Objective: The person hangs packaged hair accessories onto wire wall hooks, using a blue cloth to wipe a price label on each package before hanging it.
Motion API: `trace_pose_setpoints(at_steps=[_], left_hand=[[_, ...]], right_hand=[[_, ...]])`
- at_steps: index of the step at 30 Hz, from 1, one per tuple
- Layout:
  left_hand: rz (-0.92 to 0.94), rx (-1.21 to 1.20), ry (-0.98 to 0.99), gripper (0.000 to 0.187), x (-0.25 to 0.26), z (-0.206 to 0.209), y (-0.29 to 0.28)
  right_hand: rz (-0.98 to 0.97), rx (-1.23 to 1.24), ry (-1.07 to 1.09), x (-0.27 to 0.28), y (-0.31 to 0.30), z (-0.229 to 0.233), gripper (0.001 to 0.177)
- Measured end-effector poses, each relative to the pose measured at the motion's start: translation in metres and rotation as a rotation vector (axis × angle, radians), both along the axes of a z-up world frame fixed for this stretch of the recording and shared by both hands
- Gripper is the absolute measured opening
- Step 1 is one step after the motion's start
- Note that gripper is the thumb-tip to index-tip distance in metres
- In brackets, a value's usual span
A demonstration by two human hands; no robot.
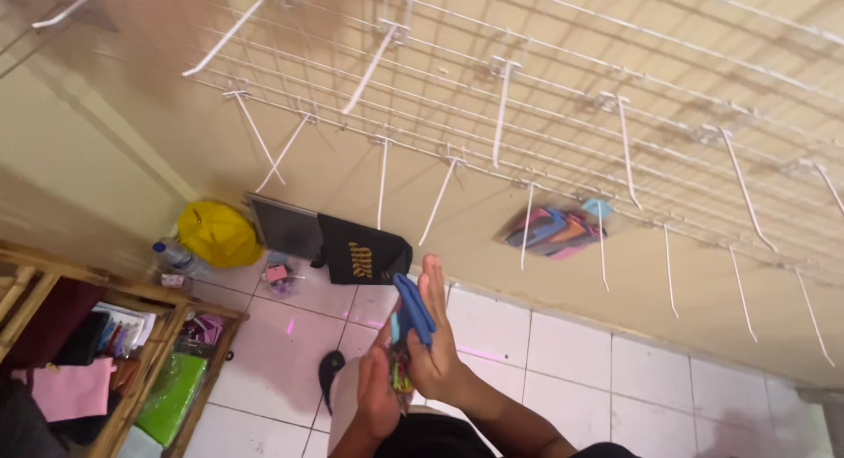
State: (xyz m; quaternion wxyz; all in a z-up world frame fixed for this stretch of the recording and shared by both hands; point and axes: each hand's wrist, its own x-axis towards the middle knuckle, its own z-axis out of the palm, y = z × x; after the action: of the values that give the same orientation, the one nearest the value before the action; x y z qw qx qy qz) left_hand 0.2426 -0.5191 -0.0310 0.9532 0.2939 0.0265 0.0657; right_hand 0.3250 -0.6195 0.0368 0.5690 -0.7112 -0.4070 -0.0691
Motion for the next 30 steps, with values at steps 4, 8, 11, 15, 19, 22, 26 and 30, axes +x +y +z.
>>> trace_pose_setpoints(at_steps=[4, 8, 11, 15, 19, 22, 26, 30], left_hand=[[0.168, 0.054, -0.052, 0.069, 0.023, -0.015, 0.029], [0.555, 0.556, -0.018, 0.070, 0.036, 0.017, 0.098], [0.600, 0.472, -0.007, 0.066, 0.036, 0.038, 0.129], [0.520, 0.525, 0.183, 0.064, 0.032, 0.017, 0.145], [0.155, 0.275, 0.386, 0.055, 0.041, -0.002, 0.140], [0.111, 0.106, 0.101, 0.055, 0.047, -0.003, 0.155], [0.434, 0.766, -0.190, 0.051, 0.046, -0.018, 0.151], [0.007, 0.315, -0.053, 0.051, 0.068, -0.037, 0.130]], right_hand=[[0.091, -0.241, -0.165, 0.006, 0.022, 0.002, 0.069], [0.337, -0.427, 0.067, 0.017, 0.057, -0.013, 0.065], [0.046, -0.909, 0.916, 0.047, 0.077, -0.027, 0.044], [-0.030, -0.139, 0.807, 0.063, 0.090, -0.041, 0.044], [0.091, 0.018, 0.071, 0.056, 0.115, -0.031, 0.060], [0.155, -0.143, -0.114, 0.037, 0.127, -0.019, 0.073], [0.206, -0.329, -0.171, 0.029, 0.128, -0.016, 0.081], [-0.161, -0.186, -0.032, 0.039, 0.126, -0.017, 0.067]])
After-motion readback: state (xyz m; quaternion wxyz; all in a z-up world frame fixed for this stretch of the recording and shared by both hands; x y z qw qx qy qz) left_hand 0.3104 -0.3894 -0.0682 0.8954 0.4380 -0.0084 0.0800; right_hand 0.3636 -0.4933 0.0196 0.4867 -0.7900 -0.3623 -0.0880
